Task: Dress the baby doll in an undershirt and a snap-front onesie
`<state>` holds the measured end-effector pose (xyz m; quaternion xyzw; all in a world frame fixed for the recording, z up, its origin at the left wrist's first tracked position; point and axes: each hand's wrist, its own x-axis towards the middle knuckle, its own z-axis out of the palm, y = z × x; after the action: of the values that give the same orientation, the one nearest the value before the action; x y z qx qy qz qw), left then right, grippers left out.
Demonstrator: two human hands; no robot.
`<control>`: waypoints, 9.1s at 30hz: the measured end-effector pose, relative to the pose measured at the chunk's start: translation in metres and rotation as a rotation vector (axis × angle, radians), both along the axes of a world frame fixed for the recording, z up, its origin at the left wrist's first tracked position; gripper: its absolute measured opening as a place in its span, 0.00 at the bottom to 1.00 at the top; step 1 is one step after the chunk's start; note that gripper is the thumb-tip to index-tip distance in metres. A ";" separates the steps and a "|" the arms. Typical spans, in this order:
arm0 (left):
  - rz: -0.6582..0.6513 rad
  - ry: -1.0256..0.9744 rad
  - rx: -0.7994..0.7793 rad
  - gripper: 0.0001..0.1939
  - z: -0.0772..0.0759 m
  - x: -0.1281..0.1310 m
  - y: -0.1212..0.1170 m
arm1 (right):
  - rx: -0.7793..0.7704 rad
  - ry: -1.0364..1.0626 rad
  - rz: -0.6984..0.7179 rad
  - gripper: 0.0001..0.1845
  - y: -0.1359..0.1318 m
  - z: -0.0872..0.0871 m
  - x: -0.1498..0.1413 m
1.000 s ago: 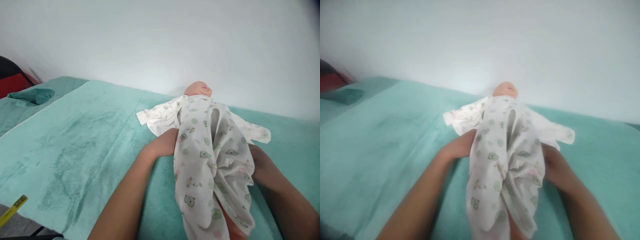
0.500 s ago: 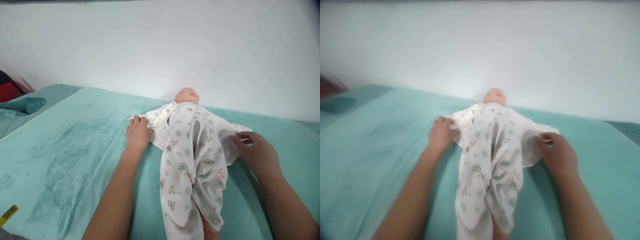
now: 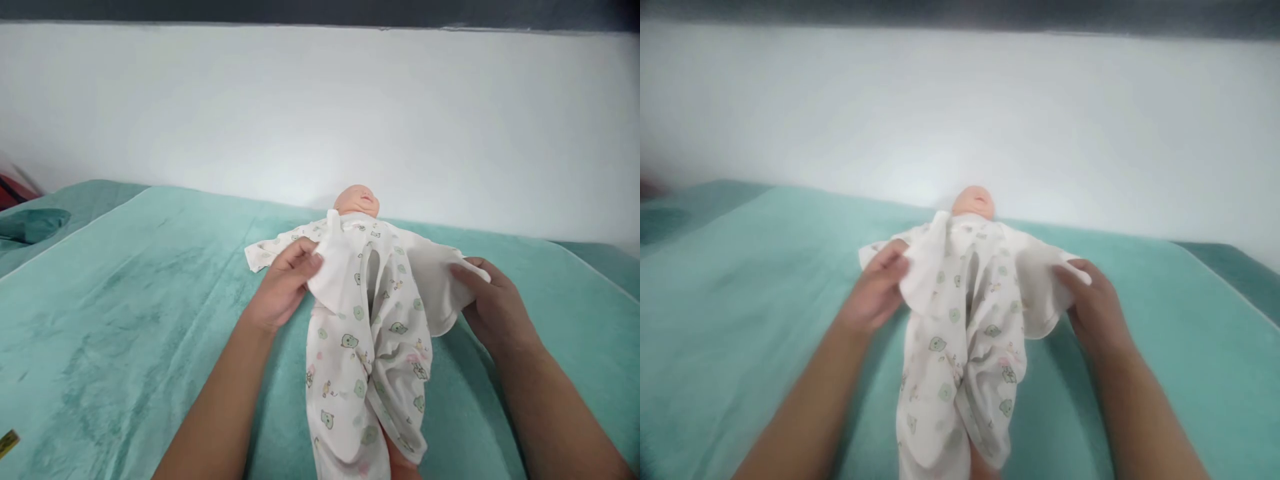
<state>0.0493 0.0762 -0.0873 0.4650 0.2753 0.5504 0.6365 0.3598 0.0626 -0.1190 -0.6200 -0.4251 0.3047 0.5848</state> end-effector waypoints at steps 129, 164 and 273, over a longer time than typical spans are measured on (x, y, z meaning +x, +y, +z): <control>0.237 0.537 0.045 0.08 0.027 0.067 0.088 | 0.286 -0.346 0.331 0.03 0.080 0.037 -0.106; 0.223 0.368 -0.039 0.08 0.024 0.068 0.086 | 0.145 -0.272 0.412 0.04 0.083 0.039 -0.103; 0.273 0.746 -0.102 0.04 0.047 0.068 0.037 | -0.203 -0.173 0.748 0.10 0.060 0.070 -0.066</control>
<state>0.1172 0.1129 -0.0407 0.5598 0.5737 0.4089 0.4363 0.2934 0.1225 -0.0486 -0.5006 -0.6370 0.4837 0.3311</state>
